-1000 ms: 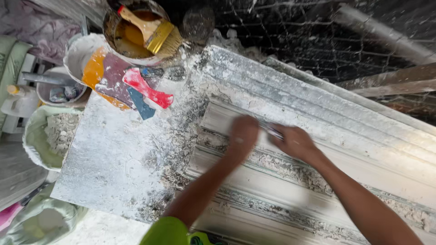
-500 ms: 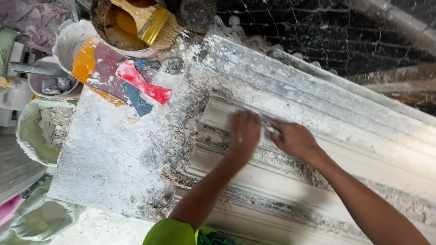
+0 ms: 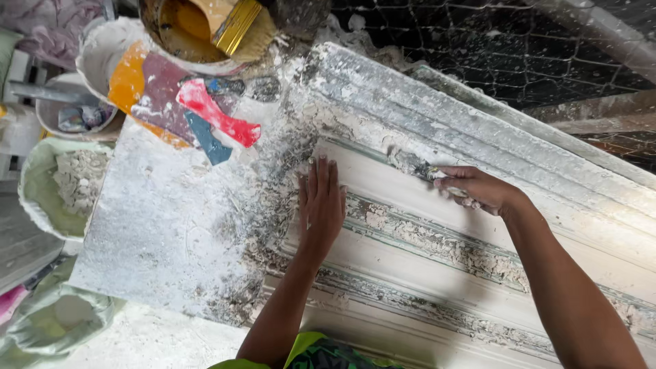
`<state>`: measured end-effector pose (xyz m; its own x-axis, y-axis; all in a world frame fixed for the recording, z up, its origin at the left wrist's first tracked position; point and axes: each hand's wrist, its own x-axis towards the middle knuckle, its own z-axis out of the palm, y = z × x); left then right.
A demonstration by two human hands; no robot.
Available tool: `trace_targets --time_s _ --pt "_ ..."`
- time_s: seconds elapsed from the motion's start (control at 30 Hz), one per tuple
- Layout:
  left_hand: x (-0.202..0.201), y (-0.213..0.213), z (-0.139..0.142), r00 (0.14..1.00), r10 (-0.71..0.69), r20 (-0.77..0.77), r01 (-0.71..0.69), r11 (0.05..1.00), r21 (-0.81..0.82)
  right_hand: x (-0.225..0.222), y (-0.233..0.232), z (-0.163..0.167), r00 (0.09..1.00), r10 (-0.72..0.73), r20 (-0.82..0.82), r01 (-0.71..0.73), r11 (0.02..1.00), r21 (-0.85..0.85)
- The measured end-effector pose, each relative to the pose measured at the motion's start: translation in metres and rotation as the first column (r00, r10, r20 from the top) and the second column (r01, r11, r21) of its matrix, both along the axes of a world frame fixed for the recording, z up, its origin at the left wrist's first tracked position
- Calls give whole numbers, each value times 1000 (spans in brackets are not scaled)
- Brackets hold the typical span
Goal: The person uses a small scraper to remove dried plaster residue from the grooves of decorative cornice mouldings laid on a work surface, working along the profiles section by section and brushing debris aside by hand.
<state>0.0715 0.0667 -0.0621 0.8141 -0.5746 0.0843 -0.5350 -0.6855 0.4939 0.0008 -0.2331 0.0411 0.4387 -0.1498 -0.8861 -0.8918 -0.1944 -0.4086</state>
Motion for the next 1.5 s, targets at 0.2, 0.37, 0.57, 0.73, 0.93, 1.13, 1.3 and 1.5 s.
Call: trace_targets --time_s 0.2,0.37,0.57,0.73,0.93,1.13,1.3,1.5 --pt "-2 9 -12 998 -63 5 62 991 116 84 87 -34 987 71 141 -69 997 -21" --pt "0 9 -1 999 -37 -3 38 996 81 76 69 -8 971 193 141 -183 980 -81" --pt "-1 5 4 999 -37 16 34 991 128 50 45 -2 970 239 53 -223 951 -215" --pt "-2 5 6 999 -24 -34 27 995 92 92 103 -32 945 257 204 -231 963 -140" --pt "0 2 9 999 -21 -26 23 995 96 48 35 9 966 247 73 -234 960 -154" --pt "7 -1 11 996 -60 70 49 989 142 61 102 -52 942 -167 292 127 980 151" --pt "-2 16 14 931 35 -362 -210 863 -459 58 199 -85 539 267 799 39 939 -341" --pt "-7 3 33 769 -252 -587 -228 749 -622 -17 196 -64 562 -32 827 112 993 -38"
